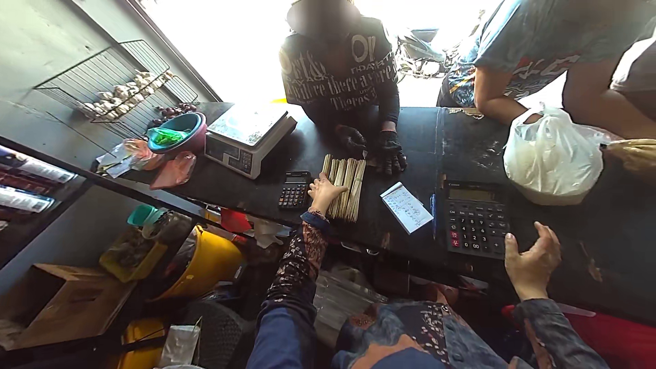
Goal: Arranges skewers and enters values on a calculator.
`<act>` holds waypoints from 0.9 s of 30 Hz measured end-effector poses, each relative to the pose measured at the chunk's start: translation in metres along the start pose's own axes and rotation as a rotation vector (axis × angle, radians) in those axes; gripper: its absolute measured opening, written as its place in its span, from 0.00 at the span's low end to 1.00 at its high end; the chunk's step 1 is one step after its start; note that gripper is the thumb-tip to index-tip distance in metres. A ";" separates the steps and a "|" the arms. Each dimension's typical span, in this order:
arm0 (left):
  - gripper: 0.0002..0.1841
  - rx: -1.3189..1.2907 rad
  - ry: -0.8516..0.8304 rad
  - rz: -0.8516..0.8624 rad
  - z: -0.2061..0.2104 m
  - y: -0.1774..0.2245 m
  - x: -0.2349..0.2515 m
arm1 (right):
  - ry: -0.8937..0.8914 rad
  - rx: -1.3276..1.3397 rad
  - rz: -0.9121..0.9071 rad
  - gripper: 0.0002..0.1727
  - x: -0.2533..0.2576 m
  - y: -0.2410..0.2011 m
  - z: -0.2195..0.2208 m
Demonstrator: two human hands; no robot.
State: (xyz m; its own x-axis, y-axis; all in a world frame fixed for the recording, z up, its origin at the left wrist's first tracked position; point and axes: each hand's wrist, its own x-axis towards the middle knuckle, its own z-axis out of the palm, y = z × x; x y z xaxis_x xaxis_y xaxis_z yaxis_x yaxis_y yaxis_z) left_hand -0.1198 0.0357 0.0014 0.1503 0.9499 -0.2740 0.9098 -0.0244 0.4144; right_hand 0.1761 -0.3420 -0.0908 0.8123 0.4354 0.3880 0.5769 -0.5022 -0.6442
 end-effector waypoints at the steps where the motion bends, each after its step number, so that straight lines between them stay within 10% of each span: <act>1: 0.59 0.010 0.001 -0.001 0.002 0.002 -0.001 | -0.005 0.005 0.003 0.39 0.000 -0.001 0.000; 14: 0.70 0.073 0.035 0.040 0.038 -0.005 -0.004 | -0.347 -0.152 -0.387 0.33 -0.044 -0.058 0.002; 27: 0.69 0.031 0.064 0.024 0.040 -0.006 -0.003 | -0.317 -0.248 -0.346 0.36 -0.047 -0.054 -0.001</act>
State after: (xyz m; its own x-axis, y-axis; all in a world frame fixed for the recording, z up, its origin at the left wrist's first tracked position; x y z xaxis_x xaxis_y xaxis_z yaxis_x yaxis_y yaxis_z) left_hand -0.1104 0.0204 -0.0349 0.1482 0.9668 -0.2080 0.9179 -0.0562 0.3928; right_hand 0.1072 -0.3359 -0.0738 0.5272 0.7924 0.3068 0.8408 -0.4341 -0.3235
